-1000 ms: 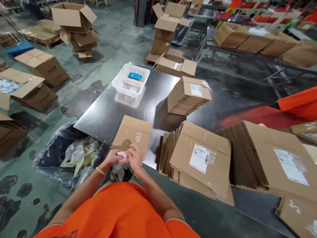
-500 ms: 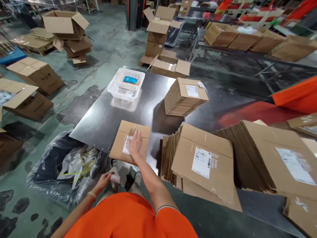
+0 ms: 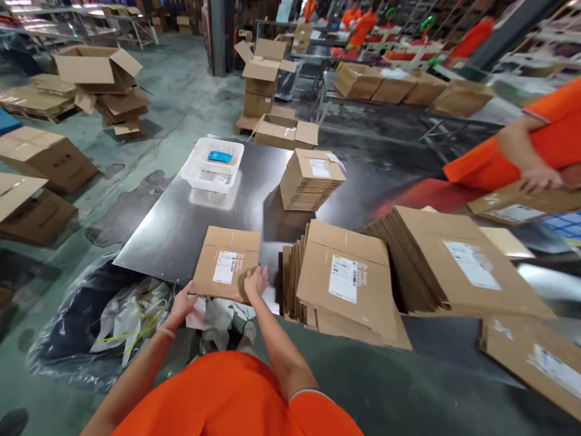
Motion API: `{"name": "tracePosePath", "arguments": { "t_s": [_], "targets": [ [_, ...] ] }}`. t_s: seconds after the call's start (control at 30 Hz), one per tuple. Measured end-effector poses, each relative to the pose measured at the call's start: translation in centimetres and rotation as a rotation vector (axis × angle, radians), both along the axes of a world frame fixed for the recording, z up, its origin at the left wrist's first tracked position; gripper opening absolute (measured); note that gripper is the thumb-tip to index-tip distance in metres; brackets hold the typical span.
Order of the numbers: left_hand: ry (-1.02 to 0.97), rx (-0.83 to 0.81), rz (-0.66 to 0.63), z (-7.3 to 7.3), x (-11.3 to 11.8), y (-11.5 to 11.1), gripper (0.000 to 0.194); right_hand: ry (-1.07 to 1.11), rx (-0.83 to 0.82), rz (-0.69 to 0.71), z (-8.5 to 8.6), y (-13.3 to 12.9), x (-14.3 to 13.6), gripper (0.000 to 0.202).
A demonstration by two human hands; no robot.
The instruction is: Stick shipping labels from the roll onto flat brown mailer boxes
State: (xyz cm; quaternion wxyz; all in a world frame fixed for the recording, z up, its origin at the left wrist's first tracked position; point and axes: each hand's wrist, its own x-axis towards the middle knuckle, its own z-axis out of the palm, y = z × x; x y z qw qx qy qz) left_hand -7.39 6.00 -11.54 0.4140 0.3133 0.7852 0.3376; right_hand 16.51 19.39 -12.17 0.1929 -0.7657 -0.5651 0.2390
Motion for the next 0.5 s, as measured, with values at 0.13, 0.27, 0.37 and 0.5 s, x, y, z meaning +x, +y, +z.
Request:
{"name": "tracePosePath", "arguments": {
  "t_s": [0.13,0.27,0.37,0.5],
  "targets": [
    [0.137,-0.095,-0.127,0.3,-0.1,-0.3,0.063,0.020,-0.082,0.038,4.8,-0.6,-1.8,0.050],
    [-0.002,0.177,-0.120,2.1,1.1,-0.4,0.049,0.083,0.061,0.031,10.5,0.8,4.3,0.054],
    [-0.186,0.244,-0.115,4.1,2.5,-1.1,0.052,0.129,0.306,-0.076,15.1,2.5,14.8,0.052],
    [-0.387,0.200,-0.195,6.4,4.5,-2.3,0.076,0.041,0.448,-0.296,21.2,2.0,25.1,0.052]
  ]
}}
